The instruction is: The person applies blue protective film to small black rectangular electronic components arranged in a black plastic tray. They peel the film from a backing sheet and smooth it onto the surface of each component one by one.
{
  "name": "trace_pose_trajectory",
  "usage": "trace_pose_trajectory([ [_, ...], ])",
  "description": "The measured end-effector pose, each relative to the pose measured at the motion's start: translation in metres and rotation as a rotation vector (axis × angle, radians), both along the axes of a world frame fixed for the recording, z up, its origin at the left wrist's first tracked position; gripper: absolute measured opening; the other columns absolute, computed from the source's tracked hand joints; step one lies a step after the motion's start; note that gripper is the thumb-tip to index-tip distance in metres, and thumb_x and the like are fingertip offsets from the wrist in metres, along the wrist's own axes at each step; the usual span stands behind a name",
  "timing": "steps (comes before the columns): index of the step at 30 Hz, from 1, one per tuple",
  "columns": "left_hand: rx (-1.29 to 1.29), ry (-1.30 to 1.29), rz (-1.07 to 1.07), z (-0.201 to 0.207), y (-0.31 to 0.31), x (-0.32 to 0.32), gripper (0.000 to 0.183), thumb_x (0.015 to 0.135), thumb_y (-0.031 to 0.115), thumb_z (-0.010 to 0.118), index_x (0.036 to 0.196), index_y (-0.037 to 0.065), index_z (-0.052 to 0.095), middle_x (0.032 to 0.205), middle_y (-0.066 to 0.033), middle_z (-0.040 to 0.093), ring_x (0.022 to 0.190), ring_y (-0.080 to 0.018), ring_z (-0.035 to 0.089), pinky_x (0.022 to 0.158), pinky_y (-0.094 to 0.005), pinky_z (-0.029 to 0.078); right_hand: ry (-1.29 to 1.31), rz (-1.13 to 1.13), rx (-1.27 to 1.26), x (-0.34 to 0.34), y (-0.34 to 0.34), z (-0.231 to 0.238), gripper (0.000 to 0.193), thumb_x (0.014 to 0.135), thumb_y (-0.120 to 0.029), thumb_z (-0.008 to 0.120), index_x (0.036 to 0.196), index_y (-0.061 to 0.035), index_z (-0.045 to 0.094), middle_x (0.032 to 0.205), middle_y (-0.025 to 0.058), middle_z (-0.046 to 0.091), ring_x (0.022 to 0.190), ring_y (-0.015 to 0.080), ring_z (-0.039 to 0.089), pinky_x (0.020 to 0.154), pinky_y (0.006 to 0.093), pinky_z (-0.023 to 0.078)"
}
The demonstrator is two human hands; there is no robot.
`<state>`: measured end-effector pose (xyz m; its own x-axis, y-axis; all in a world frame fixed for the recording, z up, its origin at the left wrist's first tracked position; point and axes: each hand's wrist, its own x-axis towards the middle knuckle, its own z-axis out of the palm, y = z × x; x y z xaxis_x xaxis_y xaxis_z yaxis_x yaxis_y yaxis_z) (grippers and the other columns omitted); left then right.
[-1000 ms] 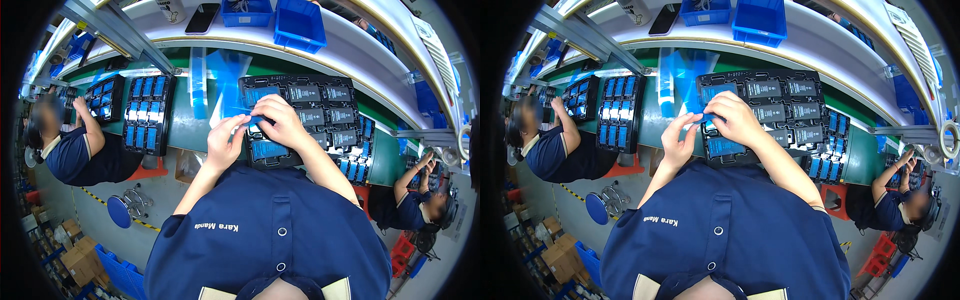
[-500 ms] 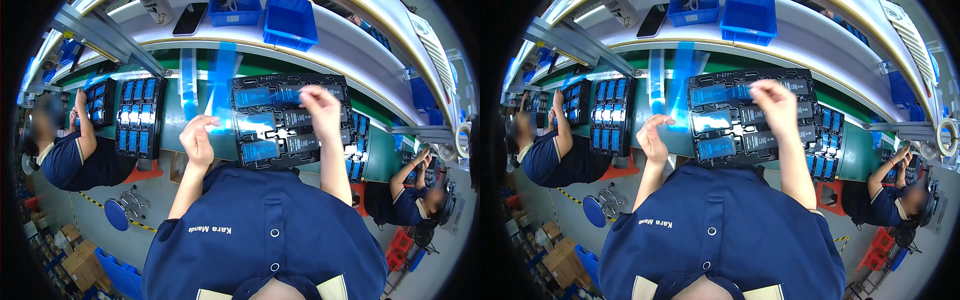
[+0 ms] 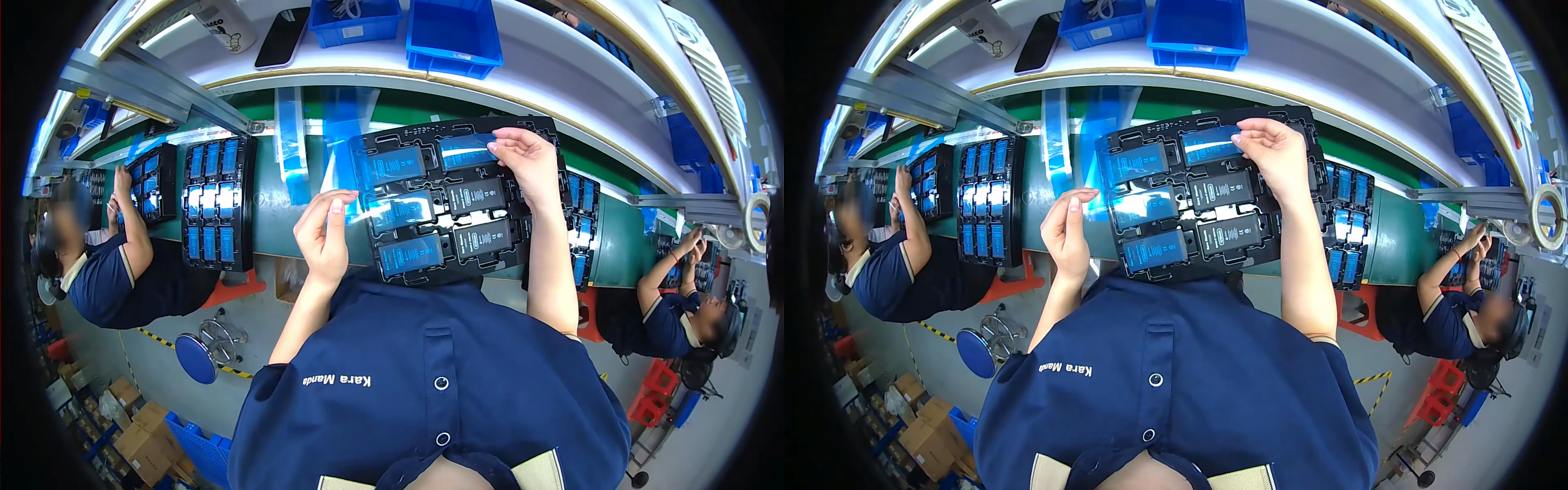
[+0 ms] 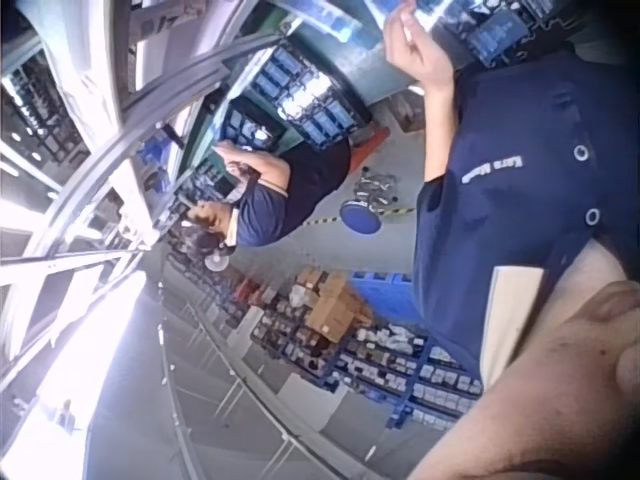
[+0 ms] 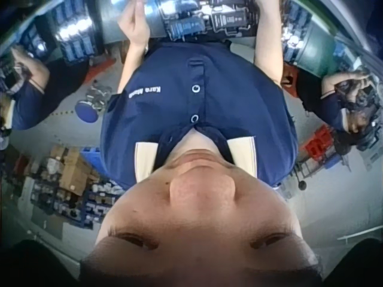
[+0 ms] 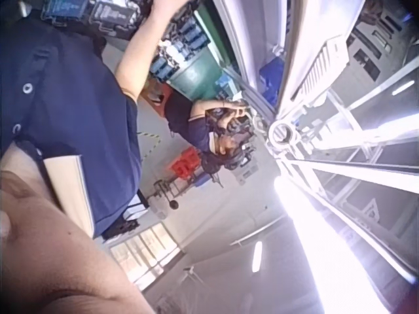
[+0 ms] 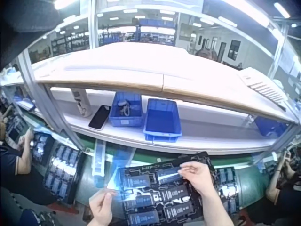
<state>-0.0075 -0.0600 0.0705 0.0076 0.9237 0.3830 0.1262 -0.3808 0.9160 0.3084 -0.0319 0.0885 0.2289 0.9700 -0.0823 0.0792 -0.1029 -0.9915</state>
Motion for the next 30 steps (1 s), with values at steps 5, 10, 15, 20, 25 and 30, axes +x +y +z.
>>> trace_pose_trajectory([
  [5, -0.03, -0.034, 0.004, 0.0, -0.003, 0.004, 0.019, 0.094, 0.003, 0.051, 0.089, -0.008, 0.065, 0.093, -0.016, 0.068, 0.09, -0.0213, 0.064, 0.082, -0.0301, 0.049, -0.025, -0.023, -0.016, -0.002, -0.002, 0.001, 0.023, 0.078, -0.001, 0.074, 0.099, 0.0031, 0.069, 0.084, 0.0061, 0.069, 0.072, 0.007, 0.063, 0.065, 0.0193, 0.051],
  [10, -0.02, 0.002, -0.01, 0.001, -0.002, 0.006, 0.018, 0.094, 0.003, 0.052, 0.089, -0.008, 0.066, 0.094, -0.0161, 0.067, 0.09, -0.0211, 0.064, 0.082, -0.0298, 0.048, -0.017, -0.021, -0.009, 0.0, -0.003, -0.001, 0.022, 0.077, -0.001, 0.074, 0.098, 0.0023, 0.069, 0.083, 0.006, 0.069, 0.072, 0.0069, 0.063, 0.065, 0.0193, 0.051],
  [15, -0.033, 0.012, -0.003, 0.0, -0.001, 0.006, 0.018, 0.093, 0.003, 0.052, 0.088, -0.008, 0.066, 0.093, -0.0161, 0.068, 0.09, -0.022, 0.064, 0.082, -0.0301, 0.048, -0.038, -0.007, -0.042, -0.003, -0.002, 0.003, 0.023, 0.079, 0.0, 0.074, 0.101, 0.0026, 0.067, 0.084, 0.0043, 0.069, 0.071, 0.0055, 0.062, 0.063, 0.0176, 0.048],
  [20, -0.026, 0.031, -0.012, -0.001, -0.001, 0.006, 0.018, 0.094, 0.003, 0.053, 0.088, -0.008, 0.066, 0.093, -0.016, 0.068, 0.089, -0.0221, 0.064, 0.082, -0.0299, 0.048, -0.038, -0.008, -0.045, -0.002, -0.002, 0.003, 0.023, 0.079, 0.0, 0.074, 0.1, 0.0025, 0.067, 0.084, 0.0049, 0.069, 0.072, 0.0055, 0.062, 0.064, 0.0175, 0.048],
  [25, -0.041, 0.011, -0.011, -0.002, -0.001, 0.009, 0.018, 0.093, 0.003, 0.052, 0.088, -0.008, 0.066, 0.093, -0.0159, 0.068, 0.089, -0.0222, 0.064, 0.082, -0.0302, 0.048, -0.056, -0.012, -0.046, -0.003, -0.001, 0.0, 0.022, 0.079, 0.0, 0.073, 0.1, 0.0025, 0.068, 0.084, 0.005, 0.069, 0.071, 0.0054, 0.062, 0.063, 0.0175, 0.047],
  [30, -0.03, 0.018, -0.019, -0.001, -0.001, 0.011, 0.017, 0.093, 0.002, 0.053, 0.088, -0.008, 0.066, 0.093, -0.0157, 0.068, 0.089, -0.0225, 0.065, 0.082, -0.0305, 0.049, -0.063, -0.008, -0.043, -0.002, -0.001, -0.001, 0.022, 0.078, 0.0, 0.074, 0.1, 0.0023, 0.068, 0.084, 0.0052, 0.069, 0.072, 0.0052, 0.062, 0.063, 0.0175, 0.047],
])
